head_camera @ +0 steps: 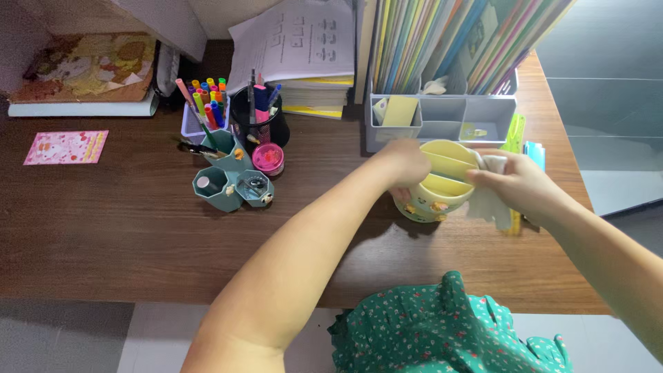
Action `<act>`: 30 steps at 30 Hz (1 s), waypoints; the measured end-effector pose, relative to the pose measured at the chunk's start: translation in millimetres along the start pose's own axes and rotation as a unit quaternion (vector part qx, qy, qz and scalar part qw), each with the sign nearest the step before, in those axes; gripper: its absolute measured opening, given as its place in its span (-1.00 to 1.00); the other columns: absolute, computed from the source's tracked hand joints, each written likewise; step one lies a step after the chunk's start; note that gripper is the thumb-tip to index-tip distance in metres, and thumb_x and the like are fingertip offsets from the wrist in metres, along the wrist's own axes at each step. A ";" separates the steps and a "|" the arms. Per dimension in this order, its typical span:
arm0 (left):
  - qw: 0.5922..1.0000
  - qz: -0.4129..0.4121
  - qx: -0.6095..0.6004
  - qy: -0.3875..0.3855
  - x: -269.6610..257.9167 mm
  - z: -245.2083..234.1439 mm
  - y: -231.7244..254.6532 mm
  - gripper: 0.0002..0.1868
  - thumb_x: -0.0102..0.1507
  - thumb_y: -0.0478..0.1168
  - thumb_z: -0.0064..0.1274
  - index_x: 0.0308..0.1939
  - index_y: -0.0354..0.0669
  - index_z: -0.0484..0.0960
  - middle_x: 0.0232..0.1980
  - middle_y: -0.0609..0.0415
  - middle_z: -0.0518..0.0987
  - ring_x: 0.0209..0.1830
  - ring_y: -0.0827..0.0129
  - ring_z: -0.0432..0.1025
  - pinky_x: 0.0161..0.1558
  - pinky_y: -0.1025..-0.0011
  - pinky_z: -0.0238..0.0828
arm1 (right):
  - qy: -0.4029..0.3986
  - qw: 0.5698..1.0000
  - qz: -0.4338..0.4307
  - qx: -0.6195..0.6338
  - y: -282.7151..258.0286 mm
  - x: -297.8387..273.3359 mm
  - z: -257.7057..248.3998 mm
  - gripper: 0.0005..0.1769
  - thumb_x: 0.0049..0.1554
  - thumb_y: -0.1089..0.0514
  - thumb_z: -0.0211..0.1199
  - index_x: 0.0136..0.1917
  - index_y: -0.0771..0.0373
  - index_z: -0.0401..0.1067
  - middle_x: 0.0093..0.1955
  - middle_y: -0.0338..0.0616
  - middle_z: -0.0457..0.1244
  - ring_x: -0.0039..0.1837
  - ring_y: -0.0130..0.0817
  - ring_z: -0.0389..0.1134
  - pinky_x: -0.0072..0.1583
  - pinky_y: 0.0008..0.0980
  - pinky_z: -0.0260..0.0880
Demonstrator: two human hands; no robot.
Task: The person stacks books on a shelf, empties stationery from a holder, wipes the holder with a wipe, and places the stationery items back into the holder and desk organizer.
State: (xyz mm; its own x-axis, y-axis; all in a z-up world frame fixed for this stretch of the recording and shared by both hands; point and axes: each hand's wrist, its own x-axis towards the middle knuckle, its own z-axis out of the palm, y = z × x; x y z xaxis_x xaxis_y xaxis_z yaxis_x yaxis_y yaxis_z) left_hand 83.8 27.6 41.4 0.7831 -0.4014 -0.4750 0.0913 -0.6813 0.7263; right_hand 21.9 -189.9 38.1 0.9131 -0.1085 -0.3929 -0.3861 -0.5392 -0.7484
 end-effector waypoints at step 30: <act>0.936 0.242 0.055 0.250 -42.0 65.1 -34.6 0.31 -0.16 0.19 0.43 0.59 0.26 0.04 0.44 -0.24 0.19 0.43 -0.22 0.17 0.28 -0.04 0.30 | -0.035 0.964 -0.095 0.246 -5.9 22.8 43.0 -0.43 0.03 0.45 0.07 0.33 0.34 0.43 0.08 0.01 0.38 -0.03 -0.27 0.44 -0.07 -0.32 0.48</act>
State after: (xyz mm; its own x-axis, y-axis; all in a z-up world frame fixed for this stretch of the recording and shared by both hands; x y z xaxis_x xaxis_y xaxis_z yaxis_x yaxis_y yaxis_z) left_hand 7.7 28.2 4.0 0.9090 -0.3614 0.2076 -0.3905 -0.5644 0.7273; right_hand 39.4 -153.2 10.6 0.9689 0.0184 -0.2466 -0.2444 -0.0806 -0.9663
